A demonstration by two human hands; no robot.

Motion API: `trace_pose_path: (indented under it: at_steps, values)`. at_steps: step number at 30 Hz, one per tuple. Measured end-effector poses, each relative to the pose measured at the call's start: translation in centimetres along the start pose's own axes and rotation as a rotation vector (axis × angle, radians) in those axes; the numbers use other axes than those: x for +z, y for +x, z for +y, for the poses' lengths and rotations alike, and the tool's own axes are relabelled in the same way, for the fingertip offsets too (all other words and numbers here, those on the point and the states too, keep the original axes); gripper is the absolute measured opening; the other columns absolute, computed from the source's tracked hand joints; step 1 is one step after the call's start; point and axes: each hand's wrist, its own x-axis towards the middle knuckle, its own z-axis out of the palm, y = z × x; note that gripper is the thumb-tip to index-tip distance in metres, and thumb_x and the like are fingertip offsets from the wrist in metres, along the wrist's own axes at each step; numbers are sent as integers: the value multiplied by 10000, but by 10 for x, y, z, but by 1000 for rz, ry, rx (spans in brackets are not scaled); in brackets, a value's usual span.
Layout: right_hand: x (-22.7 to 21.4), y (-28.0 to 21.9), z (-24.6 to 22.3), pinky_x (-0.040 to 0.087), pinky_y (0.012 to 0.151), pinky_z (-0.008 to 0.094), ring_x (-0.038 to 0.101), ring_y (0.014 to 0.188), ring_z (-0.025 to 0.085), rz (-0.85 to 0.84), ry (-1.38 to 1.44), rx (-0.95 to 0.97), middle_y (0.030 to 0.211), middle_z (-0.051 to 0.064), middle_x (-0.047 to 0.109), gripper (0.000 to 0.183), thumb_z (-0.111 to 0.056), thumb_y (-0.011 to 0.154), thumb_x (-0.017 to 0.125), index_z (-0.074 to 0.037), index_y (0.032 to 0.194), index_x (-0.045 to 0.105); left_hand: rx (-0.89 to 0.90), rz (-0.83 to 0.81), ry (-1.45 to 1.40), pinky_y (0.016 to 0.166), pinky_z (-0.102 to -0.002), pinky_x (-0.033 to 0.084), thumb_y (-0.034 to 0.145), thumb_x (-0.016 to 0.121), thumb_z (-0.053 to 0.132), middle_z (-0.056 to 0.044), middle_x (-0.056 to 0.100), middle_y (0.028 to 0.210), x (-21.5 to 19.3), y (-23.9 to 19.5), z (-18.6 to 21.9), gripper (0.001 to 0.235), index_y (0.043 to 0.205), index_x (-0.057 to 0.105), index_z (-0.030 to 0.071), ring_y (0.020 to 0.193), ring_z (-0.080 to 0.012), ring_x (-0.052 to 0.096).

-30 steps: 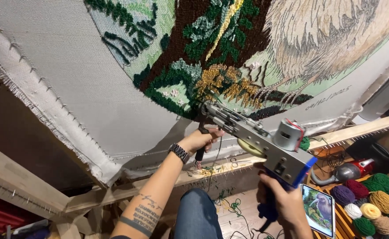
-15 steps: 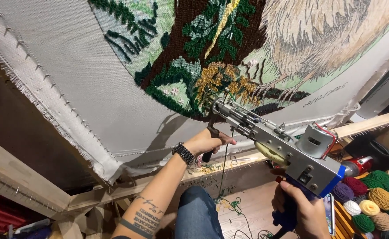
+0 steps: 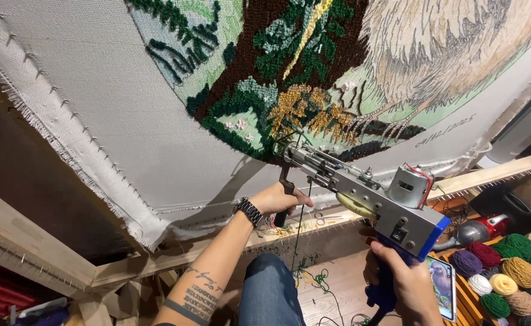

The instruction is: The person uses a tufting gun to apply yarn into a canvas stretched on a wooden frame, creating a forest scene with green and brown yarn. The person holds the gun with both hands and moves it across the canvas to add texture and color.

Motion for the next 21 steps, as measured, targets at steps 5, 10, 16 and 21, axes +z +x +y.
trace_pose_path:
  at_steps: [5,10,16,21]
  values:
    - [14,-4,-13,314,448,402,369,485,274,-43,-30,-2,607,154,396,329,-44,970,590,175,1181,715,19,18,-67,580,-237,419,919,786,328,20,586,654,-3,9,-9,282,1098,837,117,608,-90,521]
    - [23,6,-4,333,436,424,383,464,291,47,-32,19,599,159,400,157,-45,962,654,89,933,579,58,19,-156,533,-221,420,867,823,334,24,591,674,-9,18,-13,356,1062,825,36,565,-83,500]
    - [47,24,15,390,358,400,441,409,262,22,-11,-29,573,149,487,160,-48,893,721,59,989,651,-61,160,-93,659,-270,438,779,768,579,20,522,558,-28,34,-9,625,1160,774,83,515,-98,449]
    - [76,20,7,551,548,398,674,602,286,141,-401,119,734,199,750,205,-156,920,783,47,898,796,9,244,-94,627,-225,487,838,784,515,50,800,1001,-51,87,-53,312,988,791,242,492,-66,517]
